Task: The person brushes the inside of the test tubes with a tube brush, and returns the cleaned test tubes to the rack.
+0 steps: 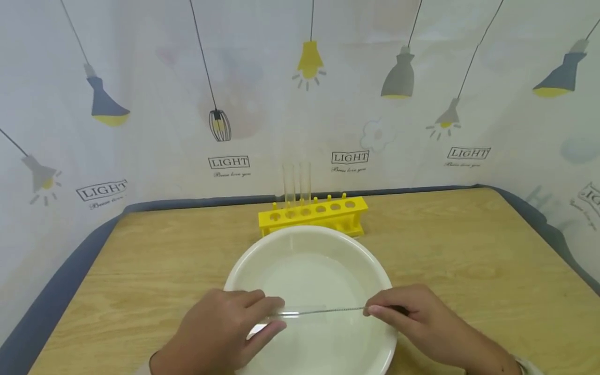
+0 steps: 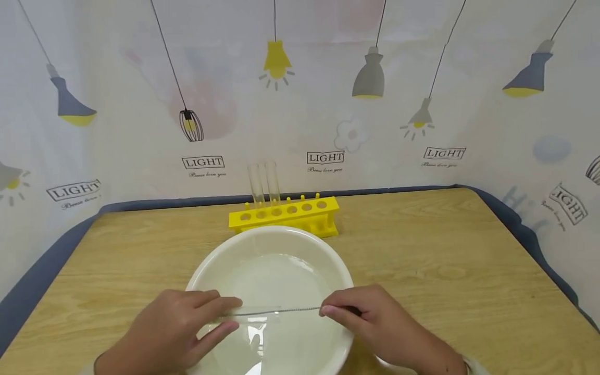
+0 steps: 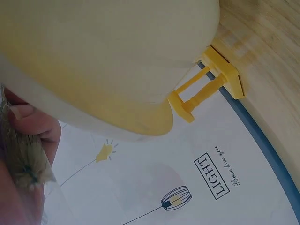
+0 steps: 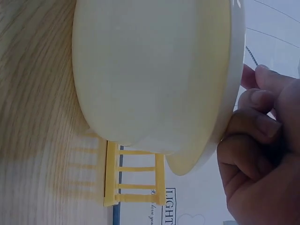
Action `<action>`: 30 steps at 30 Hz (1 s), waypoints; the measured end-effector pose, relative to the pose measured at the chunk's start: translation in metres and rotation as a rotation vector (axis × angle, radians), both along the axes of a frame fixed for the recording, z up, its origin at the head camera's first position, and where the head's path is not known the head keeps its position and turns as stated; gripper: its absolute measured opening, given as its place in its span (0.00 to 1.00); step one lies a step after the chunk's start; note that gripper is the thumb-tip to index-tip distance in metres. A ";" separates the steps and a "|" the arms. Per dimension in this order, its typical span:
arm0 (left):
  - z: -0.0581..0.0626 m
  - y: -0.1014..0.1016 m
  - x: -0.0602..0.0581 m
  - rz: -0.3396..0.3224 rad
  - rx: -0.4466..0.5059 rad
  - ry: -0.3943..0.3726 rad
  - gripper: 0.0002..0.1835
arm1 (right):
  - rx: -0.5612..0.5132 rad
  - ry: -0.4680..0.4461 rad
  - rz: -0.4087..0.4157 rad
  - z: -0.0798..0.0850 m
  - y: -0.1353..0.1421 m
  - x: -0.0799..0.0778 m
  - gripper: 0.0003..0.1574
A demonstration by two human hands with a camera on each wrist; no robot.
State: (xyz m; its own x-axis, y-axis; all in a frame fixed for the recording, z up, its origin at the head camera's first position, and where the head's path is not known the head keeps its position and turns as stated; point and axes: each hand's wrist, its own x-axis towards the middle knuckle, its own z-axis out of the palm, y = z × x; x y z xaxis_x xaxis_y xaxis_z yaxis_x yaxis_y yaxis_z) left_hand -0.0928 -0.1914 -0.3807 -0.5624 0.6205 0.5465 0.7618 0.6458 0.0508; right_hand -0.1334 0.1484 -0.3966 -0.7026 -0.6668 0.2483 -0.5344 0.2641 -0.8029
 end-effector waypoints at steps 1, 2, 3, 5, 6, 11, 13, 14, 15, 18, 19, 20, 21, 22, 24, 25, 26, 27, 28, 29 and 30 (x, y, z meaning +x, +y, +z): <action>-0.001 0.001 0.001 -0.004 0.000 0.000 0.11 | -0.009 0.017 0.020 -0.001 0.000 0.001 0.13; -0.002 0.002 0.002 -0.008 -0.003 0.005 0.11 | -0.022 0.044 0.046 -0.003 -0.001 0.002 0.13; -0.003 0.003 0.002 -0.010 -0.005 0.000 0.12 | -0.038 0.079 0.075 -0.004 -0.001 0.003 0.14; -0.004 0.004 0.004 -0.020 -0.009 0.006 0.12 | -0.060 0.120 0.127 -0.006 -0.002 0.004 0.15; -0.005 0.005 0.004 -0.027 -0.008 0.010 0.12 | -0.066 0.111 0.149 -0.006 -0.002 0.005 0.15; -0.004 0.007 0.004 -0.048 -0.004 0.038 0.12 | -0.032 0.048 0.173 -0.002 -0.002 0.007 0.14; -0.002 0.008 0.004 -0.040 -0.016 0.015 0.12 | -0.032 0.088 0.178 0.000 -0.003 0.006 0.15; -0.001 0.008 0.004 -0.036 -0.023 -0.001 0.12 | -0.038 0.129 0.181 0.000 -0.004 0.006 0.15; 0.000 0.008 0.004 -0.028 -0.030 -0.020 0.12 | -0.046 0.155 0.184 0.000 -0.005 0.005 0.15; 0.001 0.009 0.005 -0.013 -0.050 -0.073 0.12 | -0.070 0.227 0.180 -0.001 -0.009 0.005 0.16; 0.001 0.010 0.005 -0.012 -0.052 -0.082 0.12 | -0.079 0.268 0.178 -0.002 -0.010 0.005 0.16; 0.001 0.010 0.005 -0.014 -0.054 -0.081 0.12 | -0.086 0.285 0.179 -0.003 -0.012 0.006 0.16; 0.001 0.010 0.006 -0.018 -0.056 -0.071 0.12 | -0.092 0.316 0.178 -0.004 -0.013 0.006 0.16; 0.001 0.010 0.006 -0.022 -0.055 -0.063 0.12 | -0.094 0.336 0.174 -0.004 -0.015 0.007 0.16; 0.001 0.010 0.006 -0.029 -0.052 -0.052 0.13 | -0.099 0.363 0.174 -0.005 -0.017 0.008 0.16; 0.001 0.009 0.006 -0.031 -0.052 -0.046 0.13 | -0.096 0.372 0.173 -0.005 -0.017 0.008 0.15; 0.001 0.009 0.006 -0.033 -0.051 -0.043 0.13 | -0.091 0.365 0.168 -0.005 -0.017 0.009 0.15; 0.001 0.010 0.006 -0.034 -0.050 -0.045 0.13 | -0.086 0.352 0.165 -0.005 -0.017 0.009 0.15; 0.001 0.010 0.006 -0.033 -0.049 -0.050 0.13 | -0.082 0.338 0.161 -0.004 -0.017 0.010 0.15; 0.001 0.010 0.006 -0.034 -0.047 -0.053 0.13 | -0.079 0.328 0.160 -0.004 -0.016 0.011 0.16; 0.000 0.010 0.005 -0.035 -0.046 -0.051 0.13 | -0.077 0.308 0.160 -0.004 -0.016 0.011 0.16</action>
